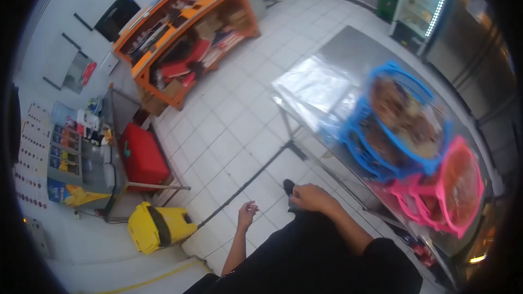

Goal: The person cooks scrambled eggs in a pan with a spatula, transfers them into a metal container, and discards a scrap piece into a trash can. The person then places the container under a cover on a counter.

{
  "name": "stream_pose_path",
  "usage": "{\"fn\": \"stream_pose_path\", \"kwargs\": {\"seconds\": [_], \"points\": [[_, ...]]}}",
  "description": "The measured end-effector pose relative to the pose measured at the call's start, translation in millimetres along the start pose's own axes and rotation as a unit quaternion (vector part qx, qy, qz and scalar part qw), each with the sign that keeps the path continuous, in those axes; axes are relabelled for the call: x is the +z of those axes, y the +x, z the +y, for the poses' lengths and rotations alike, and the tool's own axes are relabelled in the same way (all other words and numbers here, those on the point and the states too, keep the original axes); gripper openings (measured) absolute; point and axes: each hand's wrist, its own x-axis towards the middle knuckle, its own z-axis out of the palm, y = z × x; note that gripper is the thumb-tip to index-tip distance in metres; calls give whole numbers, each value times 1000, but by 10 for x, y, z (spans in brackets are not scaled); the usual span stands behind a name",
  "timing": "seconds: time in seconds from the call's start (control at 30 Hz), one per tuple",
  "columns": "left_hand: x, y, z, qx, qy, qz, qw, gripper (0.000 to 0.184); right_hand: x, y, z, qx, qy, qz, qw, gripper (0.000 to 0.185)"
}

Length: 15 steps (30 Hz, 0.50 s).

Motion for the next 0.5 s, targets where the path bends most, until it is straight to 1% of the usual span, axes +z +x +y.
{"fn": "stream_pose_path", "kwargs": {"seconds": [0.1, 0.13, 0.17, 0.2, 0.23, 0.27, 0.3, 0.33, 0.4, 0.43, 0.5], "points": [[-542, 26, -249, -81, 2, 56, 995, 29, -249, 1073, -265, -44, -66, -10, 997, 34], [-736, 2, -433, -142, 9, 77, 987, 29, -350, 1439, -409, -62, -75, -7, 995, 34], [-920, -14, -765, -199, 11, 92, 976, 29, -523, 1776, -563, -77, -88, 1, 993, 35], [-1229, 54, -1369, -235, -138, 10, 962, 27, -729, 2109, -730, -113, -102, 10, 988, 34], [-1377, -98, -1310, -313, -90, 33, 945, 27, -906, 2432, -901, -143, -110, 20, 984, 34], [-1459, -140, -1131, -366, -50, 43, 928, 26, -1133, 2715, -1124, -138, -69, 0, 988, 35], [-1549, -68, -995, -391, -26, 38, 919, 26, -1336, 2986, -1275, -133, -26, -20, 991, 36], [-1646, 51, -922, -400, 3, 26, 916, 26, -1431, 3262, -1271, -106, -12, -20, 994, 36], [-1799, 623, -742, -373, 75, -21, 925, 25, -1602, 3896, -1228, -52, 12, -4, 999, 36], [-1927, 983, -655, -343, 123, -52, 930, 25, -1598, 4168, -1139, -25, -22, 21, 999, 36], [-2197, 1846, -340, -250, 247, -143, 925, 24, -1589, 4488, -767, 76, -83, 79, 991, 36]]}}
